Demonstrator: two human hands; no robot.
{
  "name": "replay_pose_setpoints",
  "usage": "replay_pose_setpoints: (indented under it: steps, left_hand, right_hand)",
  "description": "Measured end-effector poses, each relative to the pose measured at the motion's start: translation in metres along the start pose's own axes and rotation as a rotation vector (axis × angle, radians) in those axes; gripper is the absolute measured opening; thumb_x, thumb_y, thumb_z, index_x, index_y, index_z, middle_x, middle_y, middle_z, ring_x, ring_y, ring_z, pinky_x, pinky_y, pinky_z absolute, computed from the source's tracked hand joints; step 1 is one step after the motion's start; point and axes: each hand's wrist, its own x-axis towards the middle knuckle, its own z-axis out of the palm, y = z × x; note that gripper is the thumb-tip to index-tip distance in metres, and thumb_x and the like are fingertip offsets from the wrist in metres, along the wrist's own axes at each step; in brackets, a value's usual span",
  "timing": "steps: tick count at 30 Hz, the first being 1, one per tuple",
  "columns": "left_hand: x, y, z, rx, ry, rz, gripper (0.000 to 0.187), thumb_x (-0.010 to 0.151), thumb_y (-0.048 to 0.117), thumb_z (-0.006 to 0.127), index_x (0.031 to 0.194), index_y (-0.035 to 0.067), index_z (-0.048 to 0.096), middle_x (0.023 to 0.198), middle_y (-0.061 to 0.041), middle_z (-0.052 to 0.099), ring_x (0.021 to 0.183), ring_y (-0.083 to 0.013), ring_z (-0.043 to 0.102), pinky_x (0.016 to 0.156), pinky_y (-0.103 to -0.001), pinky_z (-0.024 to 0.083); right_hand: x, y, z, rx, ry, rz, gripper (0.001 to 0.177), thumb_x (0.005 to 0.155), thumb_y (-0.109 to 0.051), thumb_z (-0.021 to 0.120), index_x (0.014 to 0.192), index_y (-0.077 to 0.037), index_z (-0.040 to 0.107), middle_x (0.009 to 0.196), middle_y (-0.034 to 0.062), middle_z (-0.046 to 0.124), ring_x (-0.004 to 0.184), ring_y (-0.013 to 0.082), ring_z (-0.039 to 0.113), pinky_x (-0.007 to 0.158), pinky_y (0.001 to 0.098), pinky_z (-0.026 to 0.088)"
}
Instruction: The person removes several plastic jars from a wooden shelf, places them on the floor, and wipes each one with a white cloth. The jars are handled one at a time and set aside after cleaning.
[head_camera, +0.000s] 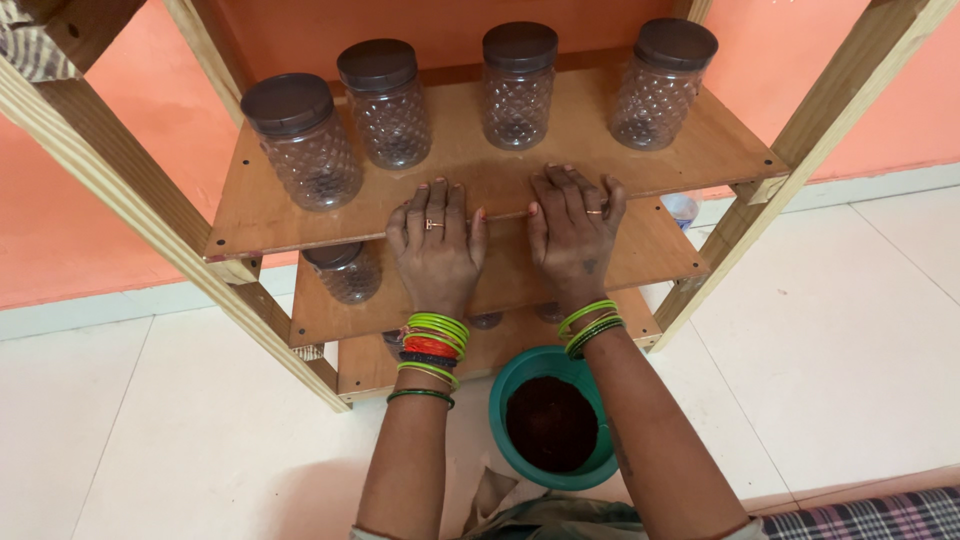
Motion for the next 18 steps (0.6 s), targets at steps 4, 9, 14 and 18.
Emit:
replay_pose_setpoints:
  steps: [4, 9, 14, 18]
  left_hand:
    - [-0.001, 0.000, 0.001, 0.007, 0.005, 0.000, 0.035, 0.101, 0.030, 0.070, 0.123, 0.003, 0.072, 0.132, -0.013, 0.068, 0.127, -0.0286, 0.060, 0.111, -0.048, 0.040]
    - [-0.001, -0.001, 0.003, 0.015, 0.010, 0.008, 0.035, 0.100, 0.030, 0.071, 0.123, 0.003, 0.071, 0.132, -0.013, 0.068, 0.127, -0.0286, 0.060, 0.110, -0.049, 0.041]
    - [0.000, 0.001, 0.001, -0.012, 0.022, 0.000, 0.034, 0.099, 0.028, 0.072, 0.122, 0.004, 0.071, 0.131, -0.013, 0.068, 0.125, -0.0286, 0.060, 0.109, -0.049, 0.042]
    - [0.003, 0.003, -0.001, -0.004, 0.032, 0.008, 0.034, 0.097, 0.028, 0.073, 0.122, 0.004, 0.071, 0.129, -0.013, 0.068, 0.124, -0.0278, 0.061, 0.107, -0.048, 0.044]
  right_hand:
    - [-0.001, 0.001, 0.000, -0.002, 0.004, -0.004, 0.023, 0.105, -0.015, 0.063, 0.125, -0.006, 0.070, 0.130, 0.0085, 0.069, 0.130, 0.0236, 0.061, 0.118, 0.0530, 0.033]
    - [-0.001, 0.001, -0.001, -0.001, 0.003, -0.008, 0.023, 0.104, -0.014, 0.064, 0.125, -0.007, 0.070, 0.130, 0.0083, 0.069, 0.130, 0.0238, 0.061, 0.118, 0.0532, 0.034]
    - [0.003, 0.009, -0.006, -0.002, -0.133, 0.002, 0.024, 0.101, -0.018, 0.067, 0.122, -0.008, 0.073, 0.127, 0.0072, 0.072, 0.123, 0.0240, 0.061, 0.111, 0.0507, 0.037]
    - [0.021, 0.030, -0.004, 0.018, -0.508, 0.282, 0.030, 0.100, -0.034, 0.073, 0.122, -0.014, 0.070, 0.121, 0.0064, 0.072, 0.122, 0.0301, 0.061, 0.113, 0.0478, 0.041]
